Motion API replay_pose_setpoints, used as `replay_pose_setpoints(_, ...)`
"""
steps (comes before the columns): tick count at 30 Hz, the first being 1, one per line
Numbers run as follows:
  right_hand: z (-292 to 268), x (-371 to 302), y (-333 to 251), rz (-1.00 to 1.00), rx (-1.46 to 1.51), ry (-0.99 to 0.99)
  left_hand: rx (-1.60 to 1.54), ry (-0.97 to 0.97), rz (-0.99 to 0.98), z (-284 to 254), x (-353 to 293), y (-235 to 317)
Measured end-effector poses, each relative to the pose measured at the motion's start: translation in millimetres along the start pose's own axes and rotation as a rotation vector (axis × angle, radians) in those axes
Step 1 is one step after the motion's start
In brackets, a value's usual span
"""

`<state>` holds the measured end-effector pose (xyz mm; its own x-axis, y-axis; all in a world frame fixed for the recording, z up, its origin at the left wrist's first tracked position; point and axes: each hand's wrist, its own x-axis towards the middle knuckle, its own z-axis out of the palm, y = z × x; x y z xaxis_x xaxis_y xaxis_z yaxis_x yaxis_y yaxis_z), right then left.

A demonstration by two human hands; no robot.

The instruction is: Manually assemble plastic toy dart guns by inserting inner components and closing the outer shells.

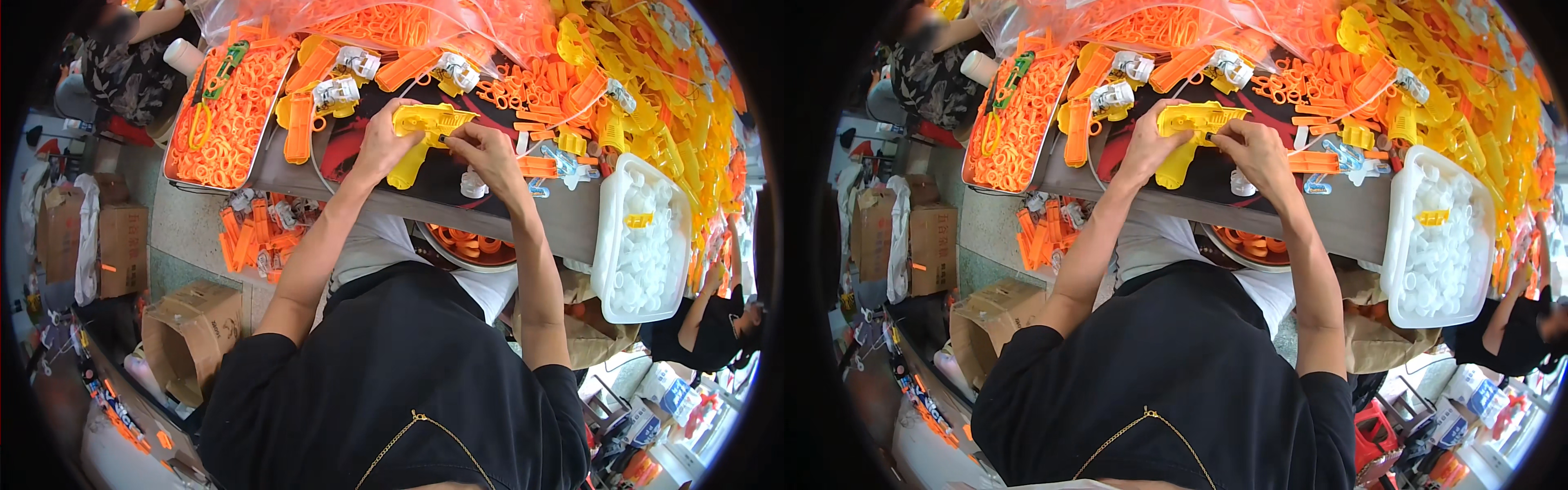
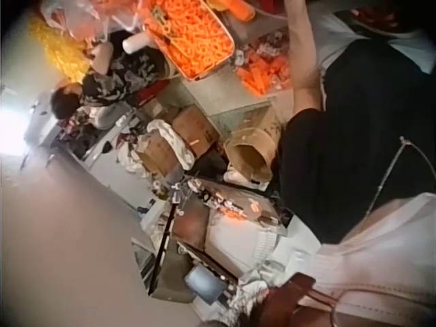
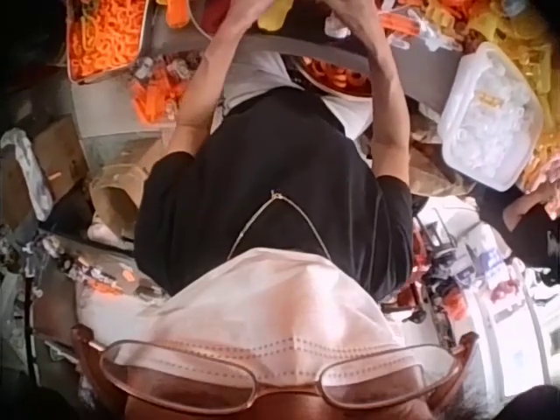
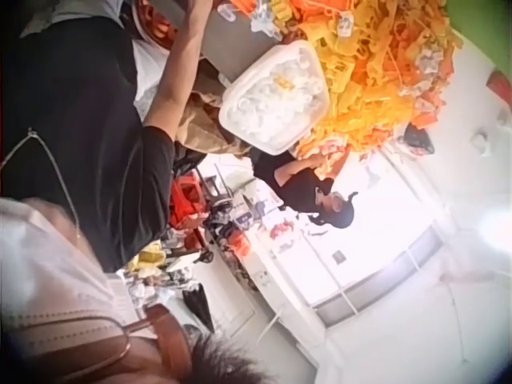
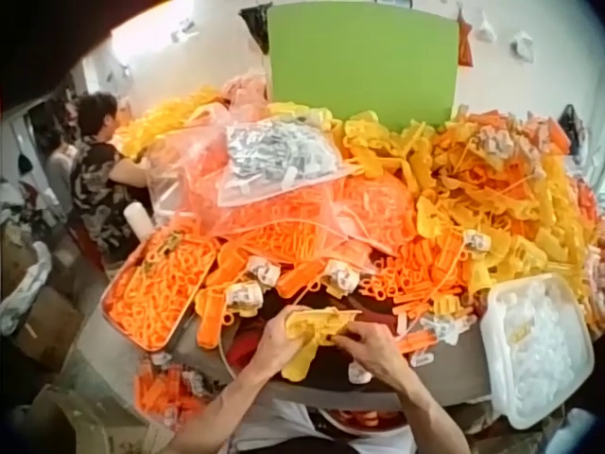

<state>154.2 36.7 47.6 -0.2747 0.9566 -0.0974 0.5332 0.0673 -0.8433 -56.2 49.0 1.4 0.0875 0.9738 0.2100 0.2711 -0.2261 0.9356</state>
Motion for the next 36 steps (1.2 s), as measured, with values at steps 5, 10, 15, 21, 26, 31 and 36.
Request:
replay_pose_setpoints(5,-3.0,-5.4,10.0,-0.103,-0.057,0.080,0.120,0.035,-0.014,6.4,0.0,8.1)
replay_pose_setpoints(10,0.8,-6.3,11.3,-0.181,-0.061,0.117,0.178,0.039,0.043,5.3,-1.4,20.3)
replay_pose_setpoints(15,2.8,-12.6,-3.1,-0.242,-0.346,0.226,0.216,0.043,0.121,12.2,-4.4,32.4)
replay_pose_setpoints(21,-3.3,-6.2,1.2,0.000,-0.066,0.092,0.369,0.081,0.219,18.3,-6.3,43.2)
replay_pose_setpoints(26,-13.4,21.5,6.2,0.094,-0.252,-0.154,0.116,-0.102,-0.039,-0.5,8.9,1.3)
replay_pose_setpoints(31,4.8,20.3,-8.7,0.103,-0.371,0.039,0.813,0.297,0.337,13.1,-13.3,40.7)
replay_pose_setpoints(36,-13.0,1.3,-6.0,-0.138,-0.273,0.218,0.690,0.268,0.405,20.5,-25.0,9.2)
